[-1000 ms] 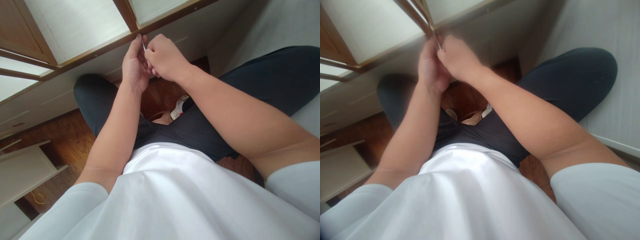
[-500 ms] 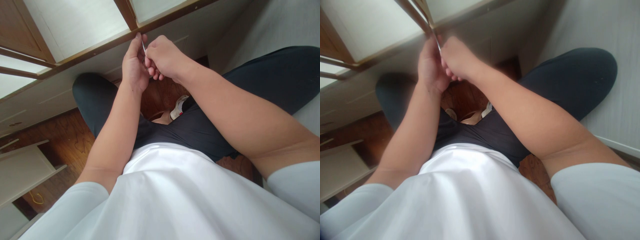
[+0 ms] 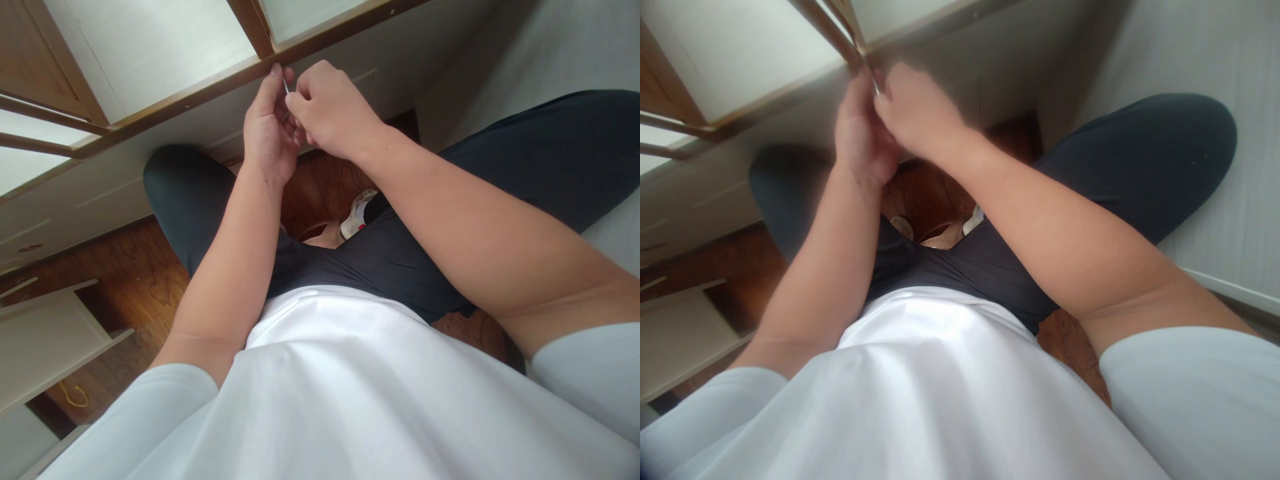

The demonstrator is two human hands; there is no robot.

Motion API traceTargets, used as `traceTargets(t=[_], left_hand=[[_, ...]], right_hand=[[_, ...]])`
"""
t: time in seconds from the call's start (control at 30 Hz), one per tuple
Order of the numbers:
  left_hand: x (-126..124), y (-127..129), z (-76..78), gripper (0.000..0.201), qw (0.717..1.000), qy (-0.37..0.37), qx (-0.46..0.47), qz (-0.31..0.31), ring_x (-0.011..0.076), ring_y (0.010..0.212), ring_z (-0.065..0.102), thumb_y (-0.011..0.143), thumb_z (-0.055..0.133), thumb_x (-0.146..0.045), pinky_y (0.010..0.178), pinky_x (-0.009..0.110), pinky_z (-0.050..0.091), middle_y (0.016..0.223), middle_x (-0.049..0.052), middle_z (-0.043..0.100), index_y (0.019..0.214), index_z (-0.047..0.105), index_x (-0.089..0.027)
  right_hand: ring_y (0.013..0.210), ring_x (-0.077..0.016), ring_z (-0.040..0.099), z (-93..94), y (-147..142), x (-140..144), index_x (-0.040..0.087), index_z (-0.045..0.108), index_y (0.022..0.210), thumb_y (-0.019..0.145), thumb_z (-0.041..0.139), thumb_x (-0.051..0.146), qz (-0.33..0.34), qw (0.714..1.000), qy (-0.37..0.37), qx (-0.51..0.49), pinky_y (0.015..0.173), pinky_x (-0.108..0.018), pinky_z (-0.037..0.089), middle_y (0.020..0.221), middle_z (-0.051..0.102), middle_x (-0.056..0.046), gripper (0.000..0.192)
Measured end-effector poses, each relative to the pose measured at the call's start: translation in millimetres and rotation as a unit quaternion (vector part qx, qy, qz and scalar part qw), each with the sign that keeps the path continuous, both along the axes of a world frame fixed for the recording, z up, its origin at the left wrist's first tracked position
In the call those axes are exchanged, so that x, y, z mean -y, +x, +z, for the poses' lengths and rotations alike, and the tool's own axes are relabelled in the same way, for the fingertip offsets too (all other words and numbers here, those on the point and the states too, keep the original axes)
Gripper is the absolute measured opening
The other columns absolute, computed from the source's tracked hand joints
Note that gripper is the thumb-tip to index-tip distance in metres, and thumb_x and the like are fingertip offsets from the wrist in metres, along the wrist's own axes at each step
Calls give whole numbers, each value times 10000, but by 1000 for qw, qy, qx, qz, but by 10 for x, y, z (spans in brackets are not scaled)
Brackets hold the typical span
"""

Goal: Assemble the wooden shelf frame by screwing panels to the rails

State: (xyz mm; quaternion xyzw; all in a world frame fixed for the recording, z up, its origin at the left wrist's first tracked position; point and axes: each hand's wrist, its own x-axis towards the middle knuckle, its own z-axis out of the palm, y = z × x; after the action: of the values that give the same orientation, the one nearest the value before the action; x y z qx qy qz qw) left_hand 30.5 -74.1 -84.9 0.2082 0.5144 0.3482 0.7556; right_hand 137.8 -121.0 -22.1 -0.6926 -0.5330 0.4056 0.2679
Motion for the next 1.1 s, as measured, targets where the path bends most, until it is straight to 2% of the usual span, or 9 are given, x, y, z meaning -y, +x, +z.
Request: traceTargets(t=[0.1, 0.2, 0.33, 0.5, 0.8, 0.97, 1.1], left_hand=[[-19, -37, -41, 215, 994, 96, 50, -21, 150, 848, 590, 1050, 579, -346, 592, 268, 399, 877, 5, 700, 905, 685, -229], [-21, -47, -65, 255, 993, 105, 33, -33, 176, 908, 591, 1046, 557, -365, 559, 292, 359, 933, -23, 730, 846, 686, -275], [-14, -26, -53, 273, 995, 100, 14, -20, 200, 911, 598, 1024, 562, -370, 535, 310, 330, 917, -41, 718, 771, 656, -324], [-28, -34, -44, 298, 995, 90, 36, -26, 159, 864, 578, 1070, 527, -335, 550, 296, 312, 878, -19, 706, 819, 672, -269], [-26, -32, -22, 275, 996, 75, 35, -26, 175, 839, 571, 1060, 534, -342, 534, 321, 294, 903, -13, 720, 821, 659, -288], [-35, -36, -47, 227, 997, 75, 24, -26, 185, 931, 592, 1040, 564, -361, 556, 307, 326, 915, -31, 724, 839, 653, -307], [-38, -33, -39, 221, 998, 51, 34, -8, 174, 911, 578, 1042, 584, -350, 563, 294, 315, 884, -28, 709, 837, 648, -301]], right_hand=[[880, -268, 696, -40, 32, 0, 217, 438, 674, 980, 477, 240, 6, 996, 43, 81, 840, -384, 548, 866, 710, -106, 309], [897, -283, 704, -59, 39, -2, 220, 434, 673, 960, 501, 259, 9, 995, 52, 88, 858, -406, 553, 895, 719, -111, 297], [878, -263, 706, -75, 34, -17, 220, 440, 679, 941, 516, 256, 9, 994, 53, 91, 853, -371, 557, 884, 717, -101, 275], [879, -255, 702, -103, 39, -37, 226, 411, 664, 926, 508, 242, 14, 993, 62, 99, 809, -327, 539, 878, 725, -98, 280], [871, -264, 709, -95, 27, -29, 235, 360, 651, 939, 470, 195, 33, 991, 82, 98, 723, -302, 482, 829, 700, -74, 310], [879, -257, 705, -101, 31, -34, 235, 356, 649, 937, 468, 185, 34, 991, 85, 98, 729, -296, 470, 823, 691, -75, 313], [886, -239, 705, -102, 35, -30, 229, 356, 653, 948, 474, 188, 41, 991, 84, 99, 727, -278, 455, 831, 692, -66, 320]])
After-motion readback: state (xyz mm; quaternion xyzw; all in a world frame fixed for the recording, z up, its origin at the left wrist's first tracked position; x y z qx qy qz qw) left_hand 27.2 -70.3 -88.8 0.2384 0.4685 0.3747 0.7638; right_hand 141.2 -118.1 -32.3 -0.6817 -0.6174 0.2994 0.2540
